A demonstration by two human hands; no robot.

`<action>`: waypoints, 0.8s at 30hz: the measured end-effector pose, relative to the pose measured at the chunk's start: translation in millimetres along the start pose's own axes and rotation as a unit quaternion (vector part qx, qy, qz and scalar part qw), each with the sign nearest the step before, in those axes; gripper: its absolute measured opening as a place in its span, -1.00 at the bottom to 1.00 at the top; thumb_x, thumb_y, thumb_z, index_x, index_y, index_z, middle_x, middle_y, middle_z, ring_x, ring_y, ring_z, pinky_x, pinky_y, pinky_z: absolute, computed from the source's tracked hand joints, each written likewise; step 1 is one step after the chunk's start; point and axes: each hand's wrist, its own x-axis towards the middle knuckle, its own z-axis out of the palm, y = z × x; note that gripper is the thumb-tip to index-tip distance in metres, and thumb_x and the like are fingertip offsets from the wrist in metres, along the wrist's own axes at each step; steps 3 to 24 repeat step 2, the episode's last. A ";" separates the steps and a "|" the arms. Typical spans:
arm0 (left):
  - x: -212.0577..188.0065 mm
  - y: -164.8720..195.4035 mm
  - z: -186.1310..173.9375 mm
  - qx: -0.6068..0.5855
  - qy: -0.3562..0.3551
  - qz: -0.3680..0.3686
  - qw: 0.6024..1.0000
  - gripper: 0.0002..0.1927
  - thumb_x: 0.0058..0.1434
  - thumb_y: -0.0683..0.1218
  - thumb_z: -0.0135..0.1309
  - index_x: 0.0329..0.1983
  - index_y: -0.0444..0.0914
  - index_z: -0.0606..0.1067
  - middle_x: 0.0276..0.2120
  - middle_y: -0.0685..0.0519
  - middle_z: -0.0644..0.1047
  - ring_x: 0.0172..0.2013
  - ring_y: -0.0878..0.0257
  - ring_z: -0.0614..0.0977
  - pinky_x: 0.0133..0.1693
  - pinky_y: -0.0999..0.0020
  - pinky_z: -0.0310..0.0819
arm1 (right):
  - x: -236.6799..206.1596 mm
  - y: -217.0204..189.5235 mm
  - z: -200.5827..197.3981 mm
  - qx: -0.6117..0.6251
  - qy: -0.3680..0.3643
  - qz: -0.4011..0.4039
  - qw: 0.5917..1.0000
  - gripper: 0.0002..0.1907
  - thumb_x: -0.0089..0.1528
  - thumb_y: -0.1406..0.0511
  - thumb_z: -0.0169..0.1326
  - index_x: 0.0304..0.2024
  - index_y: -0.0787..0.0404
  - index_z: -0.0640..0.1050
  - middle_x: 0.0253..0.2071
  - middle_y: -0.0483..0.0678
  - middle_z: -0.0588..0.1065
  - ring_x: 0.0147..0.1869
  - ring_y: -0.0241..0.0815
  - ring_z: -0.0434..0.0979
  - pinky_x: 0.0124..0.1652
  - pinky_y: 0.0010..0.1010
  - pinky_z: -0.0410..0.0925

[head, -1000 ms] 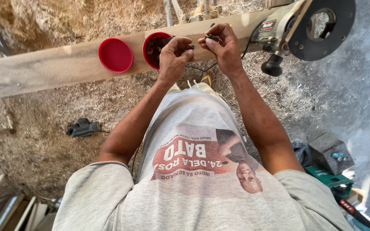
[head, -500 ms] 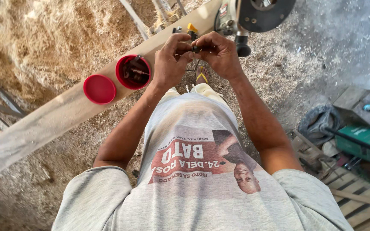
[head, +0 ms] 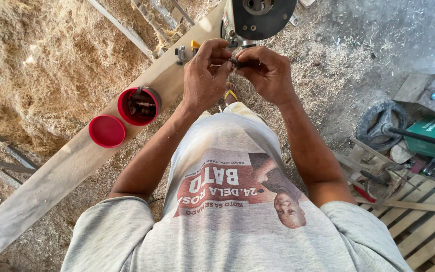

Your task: The person stands at a workbench and picks small metal parts one at a time from a red bowl, turns and looks over each part in both hands, and sets some parts on the bench beside the bowl while reaching back into the bowl for the next piece.

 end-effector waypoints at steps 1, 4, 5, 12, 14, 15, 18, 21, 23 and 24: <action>2.7 1.5 2.6 -0.002 -0.001 -0.006 1.000 -0.60 0.29 -0.33 0.15 0.17 -0.25 0.44 -0.07 -0.04 0.66 -0.05 0.24 0.74 -0.04 0.38 0.72 | -1.0 -0.1 -1.9 0.021 0.002 0.005 1.000 -0.72 0.30 0.58 0.25 0.01 0.28 0.57 0.06 0.00 0.58 0.14 -0.23 0.62 0.12 -0.43 0.57; 5.6 2.8 5.0 -0.004 0.000 -0.012 1.000 -0.62 0.30 -0.33 0.15 0.16 -0.24 0.46 -0.07 -0.03 0.66 -0.05 0.25 0.74 -0.04 0.39 0.73 | -1.0 0.6 -3.7 0.042 0.003 0.010 0.999 -0.72 0.32 0.58 0.24 0.03 0.27 0.56 0.07 0.00 0.58 0.16 -0.23 0.61 0.15 -0.42 0.57; 5.6 2.8 5.0 -0.004 0.000 -0.012 1.000 -0.62 0.30 -0.33 0.15 0.16 -0.24 0.46 -0.07 -0.03 0.66 -0.05 0.25 0.74 -0.04 0.39 0.73 | -1.0 0.6 -3.7 0.042 0.003 0.010 0.999 -0.72 0.32 0.58 0.24 0.03 0.27 0.56 0.07 0.00 0.58 0.16 -0.23 0.61 0.15 -0.42 0.57; 5.6 2.8 5.0 -0.004 0.000 -0.012 1.000 -0.62 0.30 -0.33 0.15 0.16 -0.24 0.46 -0.07 -0.03 0.66 -0.05 0.25 0.74 -0.04 0.39 0.73 | -1.0 0.6 -3.7 0.042 0.003 0.010 0.999 -0.72 0.32 0.58 0.24 0.03 0.27 0.56 0.07 0.00 0.58 0.16 -0.23 0.61 0.15 -0.42 0.57; 5.6 2.8 5.0 -0.004 0.000 -0.012 1.000 -0.62 0.30 -0.33 0.15 0.16 -0.24 0.46 -0.07 -0.03 0.66 -0.05 0.25 0.74 -0.04 0.39 0.73 | -1.0 0.6 -3.7 0.042 0.003 0.010 0.999 -0.72 0.32 0.58 0.24 0.03 0.27 0.56 0.07 0.00 0.58 0.16 -0.23 0.61 0.15 -0.42 0.57; 5.6 2.8 5.0 -0.004 0.000 -0.012 1.000 -0.62 0.30 -0.33 0.15 0.16 -0.24 0.46 -0.07 -0.03 0.66 -0.05 0.25 0.74 -0.04 0.39 0.73 | -1.0 0.6 -3.7 0.042 0.003 0.010 0.999 -0.72 0.32 0.58 0.24 0.03 0.27 0.56 0.07 0.00 0.58 0.16 -0.23 0.61 0.15 -0.42 0.57; 5.6 2.8 5.0 -0.004 0.000 -0.012 1.000 -0.62 0.30 -0.33 0.15 0.16 -0.24 0.46 -0.07 -0.03 0.66 -0.05 0.25 0.74 -0.04 0.39 0.73 | -1.0 0.6 -3.7 0.042 0.003 0.010 0.999 -0.72 0.32 0.58 0.24 0.03 0.27 0.56 0.07 0.00 0.58 0.16 -0.23 0.61 0.15 -0.42 0.57; 5.6 2.8 5.0 -0.004 0.000 -0.012 1.000 -0.62 0.30 -0.33 0.15 0.16 -0.24 0.46 -0.07 -0.03 0.66 -0.05 0.25 0.74 -0.04 0.39 0.73 | -1.0 0.6 -3.7 0.042 0.003 0.010 0.999 -0.72 0.32 0.58 0.24 0.03 0.27 0.56 0.07 0.00 0.58 0.16 -0.23 0.61 0.15 -0.42 0.57; 5.6 2.8 5.0 -0.004 0.000 -0.012 1.000 -0.62 0.30 -0.33 0.15 0.16 -0.24 0.46 -0.07 -0.03 0.66 -0.05 0.25 0.74 -0.04 0.39 0.73 | -1.0 0.6 -3.7 0.042 0.003 0.010 0.999 -0.72 0.32 0.58 0.24 0.03 0.27 0.56 0.07 0.00 0.58 0.16 -0.23 0.61 0.15 -0.42 0.57; 5.6 2.8 5.0 -0.004 0.000 -0.012 1.000 -0.62 0.30 -0.33 0.15 0.16 -0.24 0.46 -0.07 -0.03 0.66 -0.05 0.25 0.74 -0.04 0.39 0.73 | -1.0 0.6 -3.7 0.042 0.003 0.010 0.999 -0.72 0.32 0.58 0.24 0.03 0.27 0.56 0.07 0.00 0.58 0.16 -0.23 0.61 0.15 -0.42 0.57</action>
